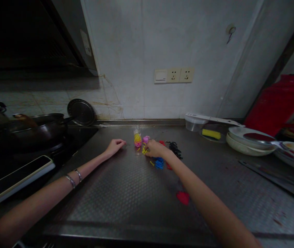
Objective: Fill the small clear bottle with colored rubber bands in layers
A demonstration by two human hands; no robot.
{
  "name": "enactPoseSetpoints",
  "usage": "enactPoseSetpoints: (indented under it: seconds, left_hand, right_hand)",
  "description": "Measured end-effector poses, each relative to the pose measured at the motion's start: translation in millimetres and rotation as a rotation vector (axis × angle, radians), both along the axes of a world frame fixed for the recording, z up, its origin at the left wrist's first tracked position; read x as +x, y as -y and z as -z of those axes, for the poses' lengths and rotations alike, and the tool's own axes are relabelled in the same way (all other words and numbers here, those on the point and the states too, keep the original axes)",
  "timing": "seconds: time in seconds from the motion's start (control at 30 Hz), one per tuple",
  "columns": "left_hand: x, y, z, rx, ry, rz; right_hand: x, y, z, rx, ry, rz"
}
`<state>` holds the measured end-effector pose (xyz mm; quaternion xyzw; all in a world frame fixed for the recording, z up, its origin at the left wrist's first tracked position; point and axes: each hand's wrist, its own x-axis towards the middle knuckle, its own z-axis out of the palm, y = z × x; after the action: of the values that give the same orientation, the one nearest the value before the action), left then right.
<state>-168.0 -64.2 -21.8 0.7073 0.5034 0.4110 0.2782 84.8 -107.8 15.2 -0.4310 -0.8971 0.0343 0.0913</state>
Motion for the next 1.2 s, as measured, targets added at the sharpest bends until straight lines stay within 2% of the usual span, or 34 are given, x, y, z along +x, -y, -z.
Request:
enactPoseSetpoints:
  seconds: [0.33,0.5,0.7,0.97,1.07,1.2]
  left_hand:
    - [1.1,4.1,-2.3,-0.015,-0.026,0.002]
    - [0.8,4.2,-2.4,-0.02,-0.031,-0.017]
    - [-0.3,2.0,-0.3,-0.015,-0.015,-0.022]
    - [-1.2,0.9,0.5,-0.024,-0.023,-0.017]
    - [-1.8,-0.1,1.5,-0.032,-0.028,-0.02]
    - [-2.8,-1.3,2.9,-0.026,-0.035,-0.011]
  right_hand:
    - [-10.2,7.2,-1.6,-0.049,0.045,0.082]
    - [-10.1,6.2,-0.7,-0.047,0.059,0.076]
    - [-7.8,6.0,-8.5,-0.03,-0.105,0.007]
    - [-1.5,-2.4,-44.3,-0.068,-0.397,0.043]
    - [-2.0,-13.8,-63.7,-0.066,-0.469,0.047]
    - [-10.0,-27.7,-93.7,-0.17,-0.52,0.088]
